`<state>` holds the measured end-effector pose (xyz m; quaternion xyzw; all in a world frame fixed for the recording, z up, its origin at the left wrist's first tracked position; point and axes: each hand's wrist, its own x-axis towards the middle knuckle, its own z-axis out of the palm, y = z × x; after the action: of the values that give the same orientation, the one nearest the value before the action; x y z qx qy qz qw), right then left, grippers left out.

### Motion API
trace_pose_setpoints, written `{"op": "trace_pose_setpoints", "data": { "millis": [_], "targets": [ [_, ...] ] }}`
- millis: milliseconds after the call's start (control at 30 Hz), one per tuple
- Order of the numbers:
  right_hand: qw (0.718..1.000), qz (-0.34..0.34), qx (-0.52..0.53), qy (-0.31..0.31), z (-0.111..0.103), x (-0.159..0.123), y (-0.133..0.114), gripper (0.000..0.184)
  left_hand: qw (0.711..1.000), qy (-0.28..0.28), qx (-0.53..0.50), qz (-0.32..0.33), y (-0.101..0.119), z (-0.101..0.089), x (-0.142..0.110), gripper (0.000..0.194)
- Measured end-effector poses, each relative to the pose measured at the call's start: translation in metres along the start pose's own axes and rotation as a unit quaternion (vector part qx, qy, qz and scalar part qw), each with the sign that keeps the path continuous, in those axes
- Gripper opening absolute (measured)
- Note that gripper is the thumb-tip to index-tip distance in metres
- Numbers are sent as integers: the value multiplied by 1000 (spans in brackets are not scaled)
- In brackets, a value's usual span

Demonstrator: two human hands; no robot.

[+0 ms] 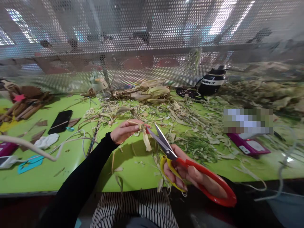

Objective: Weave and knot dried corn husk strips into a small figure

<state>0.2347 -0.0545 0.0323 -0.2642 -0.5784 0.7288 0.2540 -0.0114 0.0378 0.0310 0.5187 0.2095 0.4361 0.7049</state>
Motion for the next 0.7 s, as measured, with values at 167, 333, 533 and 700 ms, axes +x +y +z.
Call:
{"op": "trace_pose_setpoints", "data": {
  "millis": [167, 333, 533, 700],
  "targets": [
    [1000, 25, -14, -8, -1, -7, -3, 59, 1000, 12, -15, -3, -4, -4, 0, 29],
    [999, 33, -12, -12, 1, -11, -5, 56, 1000, -4, 0, 5, -8, -8, 0, 24],
    [1000, 13, -25, -4, 6, -10, 2, 53, 997, -46, 61, 3, -4, -3, 0, 25],
    [998, 2, -26, 61, 14, -6, 9, 58, 996, -53, 74, 2, -4, 1, -1, 26]
  ]
}}
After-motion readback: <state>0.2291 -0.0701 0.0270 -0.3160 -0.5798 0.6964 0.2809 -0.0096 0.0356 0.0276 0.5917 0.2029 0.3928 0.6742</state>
